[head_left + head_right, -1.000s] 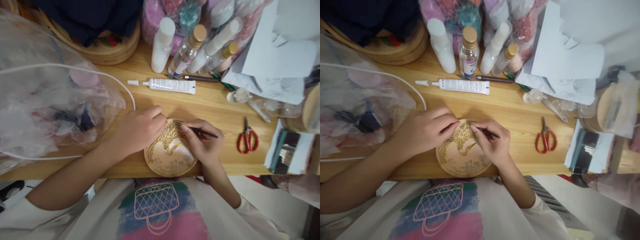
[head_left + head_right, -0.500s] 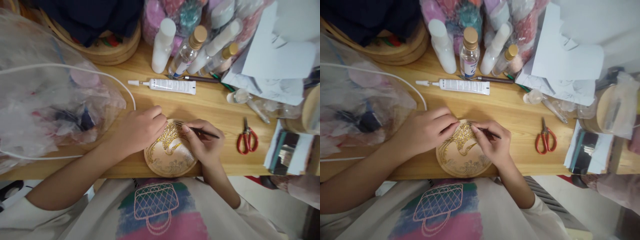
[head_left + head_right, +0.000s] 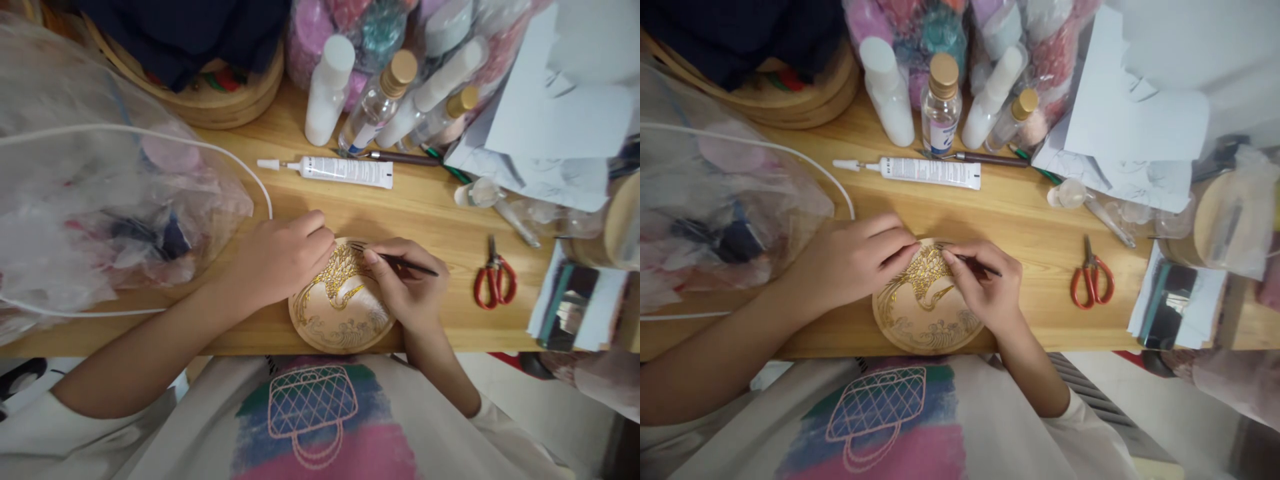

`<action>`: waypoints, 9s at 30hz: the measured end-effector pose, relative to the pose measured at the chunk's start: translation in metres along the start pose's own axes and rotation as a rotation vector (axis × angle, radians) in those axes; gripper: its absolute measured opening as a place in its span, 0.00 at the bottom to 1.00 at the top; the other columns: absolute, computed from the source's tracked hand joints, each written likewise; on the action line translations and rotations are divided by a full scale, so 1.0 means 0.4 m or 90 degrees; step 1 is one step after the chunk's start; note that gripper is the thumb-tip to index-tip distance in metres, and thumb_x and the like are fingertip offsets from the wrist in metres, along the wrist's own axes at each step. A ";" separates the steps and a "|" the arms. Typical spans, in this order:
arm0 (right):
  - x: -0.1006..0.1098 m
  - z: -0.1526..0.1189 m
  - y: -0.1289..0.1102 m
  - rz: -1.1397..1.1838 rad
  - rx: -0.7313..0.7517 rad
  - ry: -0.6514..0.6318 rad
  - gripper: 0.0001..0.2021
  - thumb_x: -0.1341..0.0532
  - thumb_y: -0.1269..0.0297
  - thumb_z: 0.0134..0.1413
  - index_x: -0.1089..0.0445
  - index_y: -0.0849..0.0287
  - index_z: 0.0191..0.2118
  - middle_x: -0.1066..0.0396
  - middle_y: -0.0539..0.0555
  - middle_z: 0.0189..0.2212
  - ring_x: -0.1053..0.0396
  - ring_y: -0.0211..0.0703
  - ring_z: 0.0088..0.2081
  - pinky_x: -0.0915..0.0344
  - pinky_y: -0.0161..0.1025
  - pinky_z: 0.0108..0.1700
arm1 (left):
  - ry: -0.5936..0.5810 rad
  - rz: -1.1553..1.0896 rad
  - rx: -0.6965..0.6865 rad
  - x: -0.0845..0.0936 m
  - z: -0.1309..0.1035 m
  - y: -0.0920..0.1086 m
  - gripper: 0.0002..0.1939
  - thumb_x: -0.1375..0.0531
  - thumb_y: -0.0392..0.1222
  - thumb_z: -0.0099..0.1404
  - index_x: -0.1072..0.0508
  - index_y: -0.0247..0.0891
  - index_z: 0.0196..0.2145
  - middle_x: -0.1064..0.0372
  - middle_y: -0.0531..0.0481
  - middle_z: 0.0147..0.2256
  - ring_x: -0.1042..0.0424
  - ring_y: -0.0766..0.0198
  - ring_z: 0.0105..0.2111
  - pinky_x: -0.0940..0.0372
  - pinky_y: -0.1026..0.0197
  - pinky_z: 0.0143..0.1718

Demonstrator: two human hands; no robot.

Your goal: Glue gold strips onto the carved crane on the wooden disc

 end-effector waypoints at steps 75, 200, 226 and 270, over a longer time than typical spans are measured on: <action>-0.001 0.002 0.001 0.018 0.019 0.006 0.04 0.33 0.70 0.53 0.23 0.53 0.34 0.20 0.48 0.30 0.23 0.37 0.31 0.25 0.34 0.35 | 0.017 0.017 -0.011 0.000 -0.004 -0.002 0.14 0.47 0.40 0.72 0.25 0.36 0.33 0.28 0.51 0.30 0.33 0.68 0.24 0.46 0.63 0.23; -0.019 -0.042 -0.020 0.040 -0.082 0.097 0.04 0.34 0.69 0.54 0.23 0.54 0.36 0.19 0.49 0.34 0.21 0.40 0.37 0.23 0.37 0.39 | -0.004 0.007 -0.001 -0.001 0.002 0.006 0.15 0.47 0.41 0.70 0.28 0.37 0.27 0.29 0.53 0.26 0.31 0.68 0.24 0.44 0.63 0.24; 0.003 -0.032 0.012 0.217 -0.175 0.210 0.07 0.33 0.58 0.54 0.27 0.54 0.31 0.26 0.47 0.23 0.30 0.35 0.22 0.31 0.34 0.25 | 0.006 -0.009 -0.019 -0.002 -0.001 0.006 0.13 0.47 0.41 0.72 0.25 0.37 0.35 0.25 0.51 0.33 0.27 0.68 0.30 0.40 0.64 0.28; 0.050 0.170 0.097 0.271 0.033 -0.061 0.14 0.32 0.53 0.47 0.28 0.59 0.26 0.32 0.47 0.20 0.40 0.32 0.21 0.42 0.33 0.23 | -0.024 0.111 0.079 -0.059 -0.057 0.139 0.26 0.45 0.55 0.69 0.33 0.39 0.60 0.36 0.36 0.57 0.38 0.46 0.57 0.39 0.45 0.55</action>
Point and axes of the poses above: each hand's wrist, its own z-axis towards the middle knuckle, its own x-axis out of the back of the hand, y = z × x, the point moved 3 cm from there along z, towards the middle knuckle
